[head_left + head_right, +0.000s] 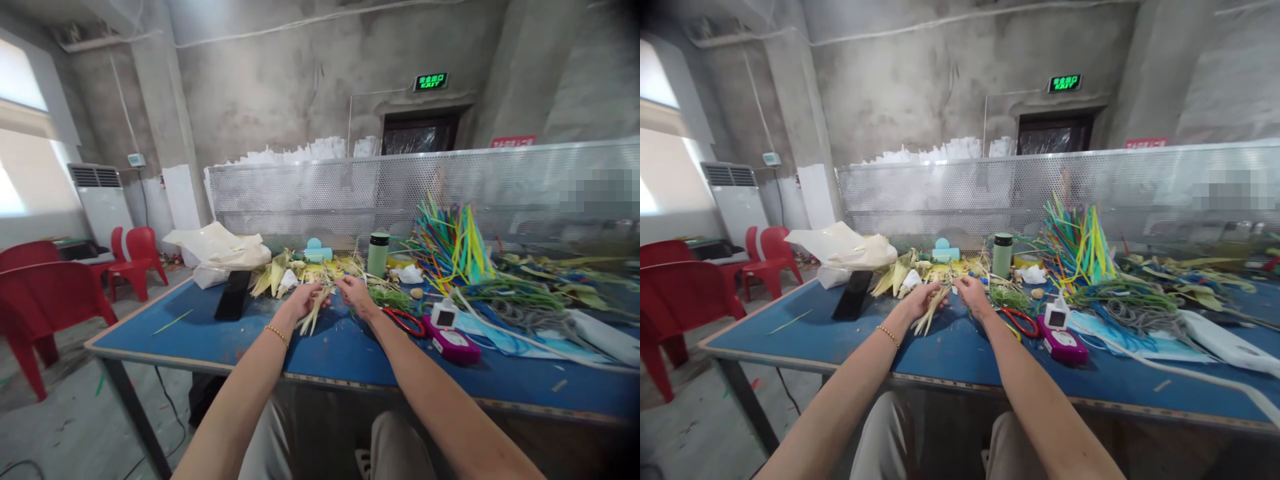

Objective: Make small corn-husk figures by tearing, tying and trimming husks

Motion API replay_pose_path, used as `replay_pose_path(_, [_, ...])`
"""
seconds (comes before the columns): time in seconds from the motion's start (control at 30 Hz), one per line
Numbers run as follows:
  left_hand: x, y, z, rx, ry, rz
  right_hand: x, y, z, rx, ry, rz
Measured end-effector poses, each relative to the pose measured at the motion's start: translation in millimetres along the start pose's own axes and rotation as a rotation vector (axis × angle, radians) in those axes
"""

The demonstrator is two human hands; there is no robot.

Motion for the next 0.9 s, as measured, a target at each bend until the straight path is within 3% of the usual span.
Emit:
replay_pose_path(0.23, [-2.2,-0.1,2.5,0.020,0.062,-0.056,-1.1,3.7,-3.1,0.075,-0.021,-0.010])
replay_pose_path(0.4, [-3.1,-1.6,-1.7,0.068,-0.012,-0.195,-2.1,1.4,-6.5,0.040,-0.023,-0.027])
replay_pose_path(0.9, [1.0,1.4,0.3,0.207,-0.038,-0.298,0.8,-1.5,-9.3,-0.057,-0.014,-0.018])
Point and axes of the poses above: each hand's wrist, its own x-axis towards the middle knuckle, its own z-axis out of the back of the hand, y = z × x, the point moved 3 cm from there along x, towards the middle knuckle, and after that the axes turned 11 degrees about y, right-handed, at the moved point
